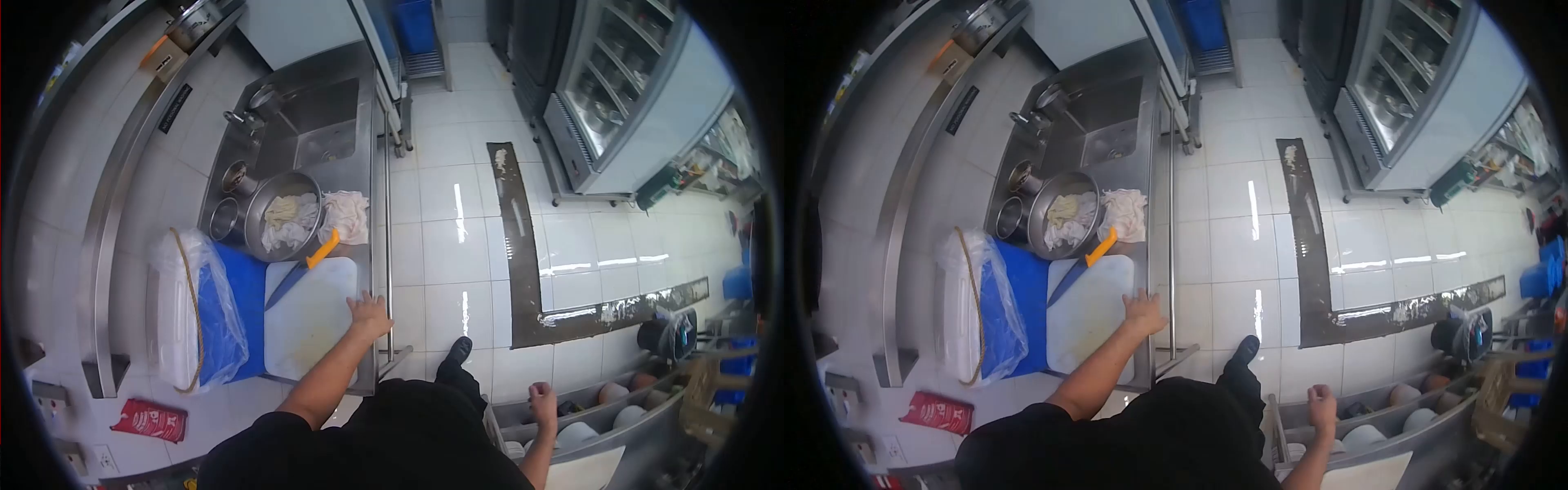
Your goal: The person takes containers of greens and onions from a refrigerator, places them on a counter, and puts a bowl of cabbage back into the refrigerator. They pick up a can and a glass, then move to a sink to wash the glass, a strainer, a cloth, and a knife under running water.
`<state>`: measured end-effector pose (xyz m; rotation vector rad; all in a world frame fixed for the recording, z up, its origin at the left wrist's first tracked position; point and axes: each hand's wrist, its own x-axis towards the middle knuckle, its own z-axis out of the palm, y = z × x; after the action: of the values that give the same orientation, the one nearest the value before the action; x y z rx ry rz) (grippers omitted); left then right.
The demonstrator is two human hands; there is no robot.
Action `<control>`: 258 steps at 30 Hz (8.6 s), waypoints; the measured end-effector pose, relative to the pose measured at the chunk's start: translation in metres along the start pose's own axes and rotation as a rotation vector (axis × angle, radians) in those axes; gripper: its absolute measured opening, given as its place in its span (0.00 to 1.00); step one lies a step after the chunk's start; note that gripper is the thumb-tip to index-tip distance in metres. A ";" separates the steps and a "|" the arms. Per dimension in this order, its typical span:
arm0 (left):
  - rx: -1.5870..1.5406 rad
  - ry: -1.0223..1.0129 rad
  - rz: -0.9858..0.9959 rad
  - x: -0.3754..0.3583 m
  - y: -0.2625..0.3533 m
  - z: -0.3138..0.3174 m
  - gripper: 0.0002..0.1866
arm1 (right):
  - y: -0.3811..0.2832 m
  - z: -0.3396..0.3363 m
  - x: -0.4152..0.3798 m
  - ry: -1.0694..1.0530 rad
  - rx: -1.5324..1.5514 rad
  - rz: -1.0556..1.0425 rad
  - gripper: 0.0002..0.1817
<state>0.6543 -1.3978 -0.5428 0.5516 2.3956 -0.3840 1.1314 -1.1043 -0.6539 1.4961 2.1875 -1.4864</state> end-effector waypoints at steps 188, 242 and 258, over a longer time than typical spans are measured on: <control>-1.186 0.966 -1.927 0.255 -0.035 -0.152 0.16 | -0.700 0.528 0.167 -2.061 -1.245 -0.963 0.26; -1.531 1.438 -1.045 0.369 -0.151 -0.250 0.27 | -1.009 0.429 0.486 -1.283 -0.542 -1.509 0.15; -0.962 0.891 -1.849 0.283 -0.052 -0.142 0.42 | -0.876 0.517 0.340 -1.873 -0.706 -0.607 0.17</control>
<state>0.3554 -1.3042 -0.6128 -2.4039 2.6078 0.4623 0.0838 -1.3045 -0.5390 -0.7582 1.3581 -0.9927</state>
